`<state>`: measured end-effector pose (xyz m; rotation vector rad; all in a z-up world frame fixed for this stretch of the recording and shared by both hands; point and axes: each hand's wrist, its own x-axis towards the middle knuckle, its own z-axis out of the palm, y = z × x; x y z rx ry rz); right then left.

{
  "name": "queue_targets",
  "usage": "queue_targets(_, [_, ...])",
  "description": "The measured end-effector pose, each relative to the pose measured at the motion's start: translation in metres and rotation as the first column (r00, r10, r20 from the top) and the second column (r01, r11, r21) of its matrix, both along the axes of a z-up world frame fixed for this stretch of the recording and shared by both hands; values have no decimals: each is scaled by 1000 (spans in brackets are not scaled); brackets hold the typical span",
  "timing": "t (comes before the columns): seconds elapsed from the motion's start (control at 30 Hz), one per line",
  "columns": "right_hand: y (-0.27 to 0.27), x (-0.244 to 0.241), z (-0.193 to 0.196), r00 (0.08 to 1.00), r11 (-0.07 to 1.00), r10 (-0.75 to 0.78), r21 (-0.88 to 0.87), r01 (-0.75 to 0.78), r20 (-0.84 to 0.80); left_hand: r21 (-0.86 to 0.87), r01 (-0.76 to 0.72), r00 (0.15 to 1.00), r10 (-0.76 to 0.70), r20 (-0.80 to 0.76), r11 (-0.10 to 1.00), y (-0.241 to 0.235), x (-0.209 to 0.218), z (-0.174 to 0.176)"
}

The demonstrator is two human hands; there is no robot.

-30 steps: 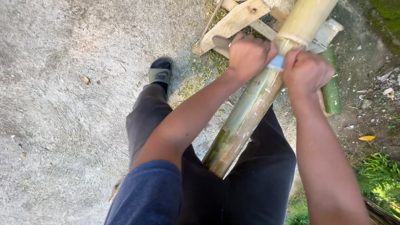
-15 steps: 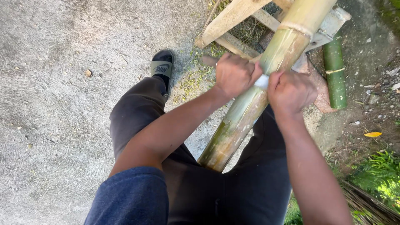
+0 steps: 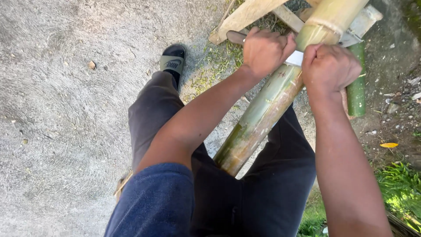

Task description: The recorder uses a knife to scrape the outer layer of a bamboo pole.

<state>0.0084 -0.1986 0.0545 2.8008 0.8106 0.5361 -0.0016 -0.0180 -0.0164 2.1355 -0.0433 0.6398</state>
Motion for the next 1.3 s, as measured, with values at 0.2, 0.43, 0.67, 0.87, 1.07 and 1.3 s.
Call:
queue_targets(0.2, [35,-47,29,998,999,-35,30,37,-48,44,65,996,-62,-67,997,28,-47,31])
queue_targets(0.43, [31,-46,25,995,994,-56,86,63,-86,41,124,984,-118,-136,991,26,-45,28])
queue_targets(0.67, [29,-29,18,995,998,-63,-21,62,-73,69,27,998,-24,-52,997,20,-32,12])
queue_targets(0.87, [60,-98,40,989,996,-79,29,83,-122,69,186,962,-168,-217,980,44,-99,30])
queue_targets(1.07, [65,-109,44,978,991,-106,57,118,-180,70,235,947,-212,-240,969,48,-110,26])
queue_targets(1.3, [35,-43,23,994,995,-57,79,64,-89,61,93,995,-89,-53,994,26,-35,15])
